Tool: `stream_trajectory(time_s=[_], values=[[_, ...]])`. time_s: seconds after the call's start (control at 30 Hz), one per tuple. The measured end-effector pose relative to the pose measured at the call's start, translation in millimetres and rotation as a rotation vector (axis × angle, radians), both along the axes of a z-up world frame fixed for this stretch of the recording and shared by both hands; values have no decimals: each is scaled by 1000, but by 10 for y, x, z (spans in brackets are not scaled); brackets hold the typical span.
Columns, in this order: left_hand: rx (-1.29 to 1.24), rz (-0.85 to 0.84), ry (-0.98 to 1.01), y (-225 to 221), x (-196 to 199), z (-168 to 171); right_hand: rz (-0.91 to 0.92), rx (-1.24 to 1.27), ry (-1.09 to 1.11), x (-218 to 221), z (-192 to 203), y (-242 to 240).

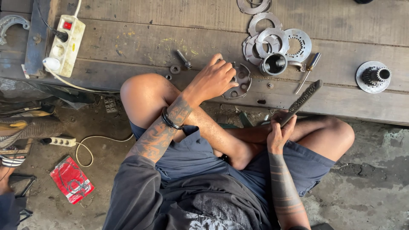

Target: Cleaning a motorcycle clutch component using a wire brush and a scraper on a wooden workbench.

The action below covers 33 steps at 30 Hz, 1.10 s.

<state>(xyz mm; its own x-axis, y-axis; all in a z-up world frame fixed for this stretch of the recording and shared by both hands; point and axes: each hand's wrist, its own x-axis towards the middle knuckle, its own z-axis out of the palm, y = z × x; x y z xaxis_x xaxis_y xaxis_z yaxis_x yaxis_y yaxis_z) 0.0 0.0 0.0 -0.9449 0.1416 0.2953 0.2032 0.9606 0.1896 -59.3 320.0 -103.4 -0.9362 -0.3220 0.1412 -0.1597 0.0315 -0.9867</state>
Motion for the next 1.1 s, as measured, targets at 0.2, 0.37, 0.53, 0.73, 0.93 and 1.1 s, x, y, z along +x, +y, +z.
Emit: stream_trajectory(time_s=[0.2,0.37,0.53,0.73,0.93,1.1], values=[[-44,88,-6,-85,32,-39,4,6,-7,17,69,-27],[-80,112,-13,-111,35,100,20,-12,-34,17,49,-18],[24,-5,-78,-17,27,208,19,-15,-35,-16,-6,2],[52,-73,-134,88,53,155,1,-10,-32,-5,-20,18],[-41,-18,-114,37,74,167,8,-10,-46,-14,-85,40],[-78,7,-95,-14,52,109,9,-23,-54,9,-5,1]])
